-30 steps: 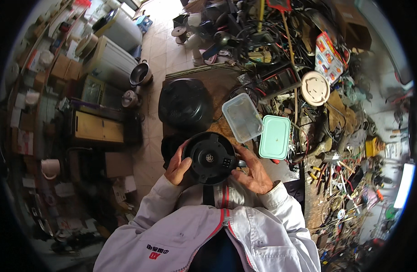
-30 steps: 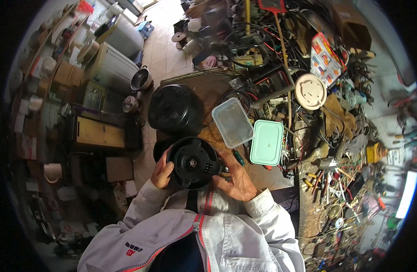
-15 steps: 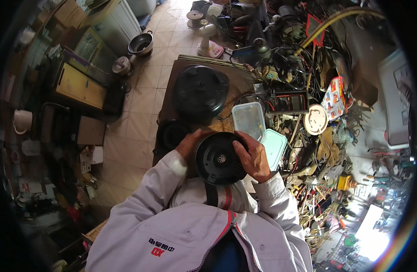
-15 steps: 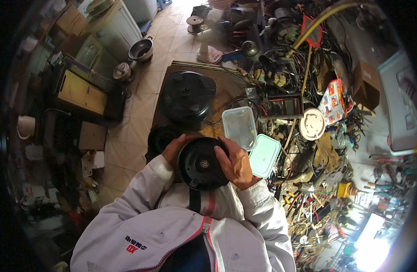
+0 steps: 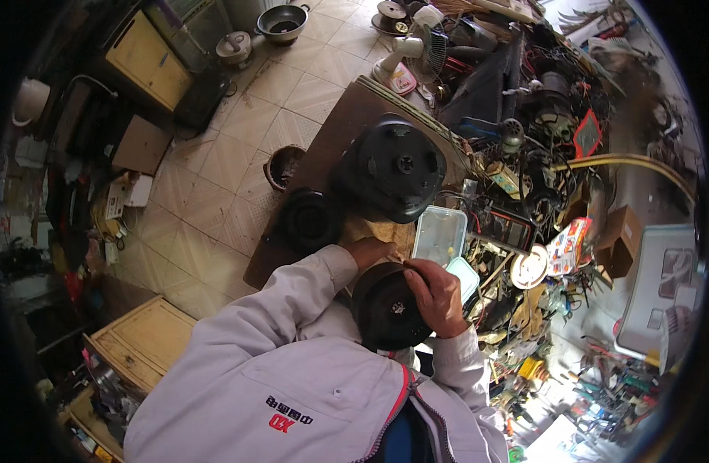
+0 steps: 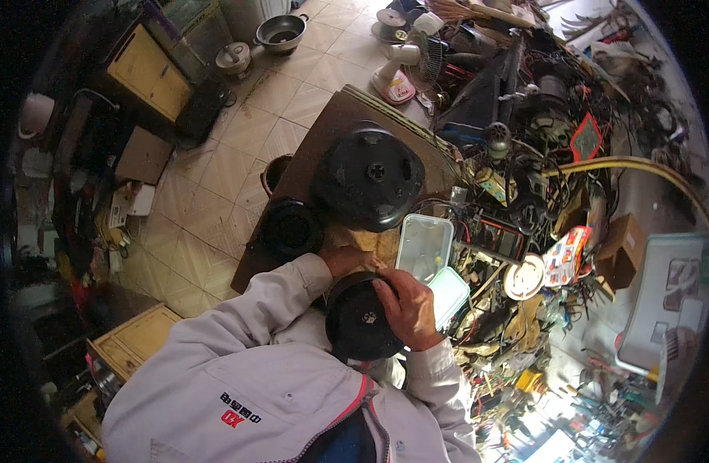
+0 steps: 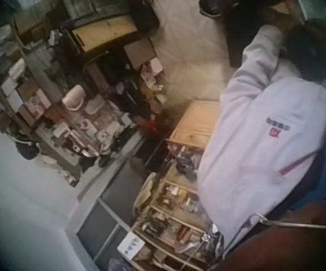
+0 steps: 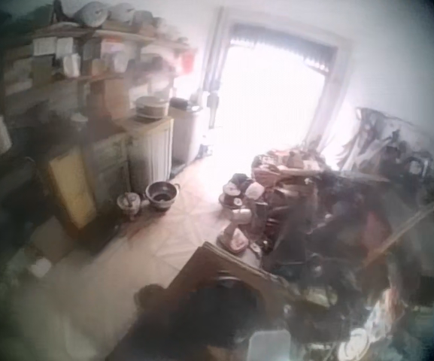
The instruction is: The person disassembles a black electric kettle, removes the base, and uses a screwdriver to loosen and remove screws from the internal assembly. They then place the screws into a small plastic container and reassemble the kettle base.
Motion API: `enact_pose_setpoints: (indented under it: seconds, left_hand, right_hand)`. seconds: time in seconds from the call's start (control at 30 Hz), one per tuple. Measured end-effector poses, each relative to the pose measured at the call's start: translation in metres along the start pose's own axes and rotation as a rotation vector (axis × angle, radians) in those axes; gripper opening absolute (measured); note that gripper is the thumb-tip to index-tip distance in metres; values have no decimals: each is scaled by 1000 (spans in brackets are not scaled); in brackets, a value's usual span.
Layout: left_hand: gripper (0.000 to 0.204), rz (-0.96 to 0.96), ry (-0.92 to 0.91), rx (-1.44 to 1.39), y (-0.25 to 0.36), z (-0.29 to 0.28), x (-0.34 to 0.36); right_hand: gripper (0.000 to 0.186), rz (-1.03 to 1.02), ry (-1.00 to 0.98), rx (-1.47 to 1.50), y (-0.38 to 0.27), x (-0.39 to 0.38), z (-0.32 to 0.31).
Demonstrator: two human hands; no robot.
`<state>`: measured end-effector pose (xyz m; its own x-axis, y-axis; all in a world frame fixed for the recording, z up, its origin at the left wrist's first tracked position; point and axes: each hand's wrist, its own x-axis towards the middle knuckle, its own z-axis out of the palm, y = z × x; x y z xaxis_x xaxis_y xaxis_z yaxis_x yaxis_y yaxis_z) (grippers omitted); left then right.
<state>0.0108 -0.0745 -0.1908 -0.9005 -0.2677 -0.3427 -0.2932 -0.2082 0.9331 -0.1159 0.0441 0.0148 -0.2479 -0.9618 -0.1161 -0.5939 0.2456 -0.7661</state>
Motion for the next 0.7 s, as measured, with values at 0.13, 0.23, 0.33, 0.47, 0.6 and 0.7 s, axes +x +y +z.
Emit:
enact_pose_setpoints:
  seconds: [0.13, 0.23, 0.33, 0.47, 0.6, 0.7]
  left_hand:
    - [62, 120, -8, -7, -30, 8, 12]
    - [61, 90, -5, 3, -43, 19, 21]
    - [58, 61, -21, 62, -62, 23, 34]
    - [56, 210, -70, -155, -74, 29, 37]
    - [58, 159, -98, 1, -18, 10, 6]
    - [55, 103, -126, -12, -33, 9, 17]
  right_hand:
    - [19, 136, -42, 41, -4, -2, -1]
    - [19, 79, -21, -10, 3, -5, 0]
    - [18, 84, -7, 16, 6, -9, 2]
    - [16, 62, 21, 43, 7, -10, 3]
    - [17, 76, 4, 12, 2, -9, -1]
    - [22, 107, 50, 110, 4, -14, 0]
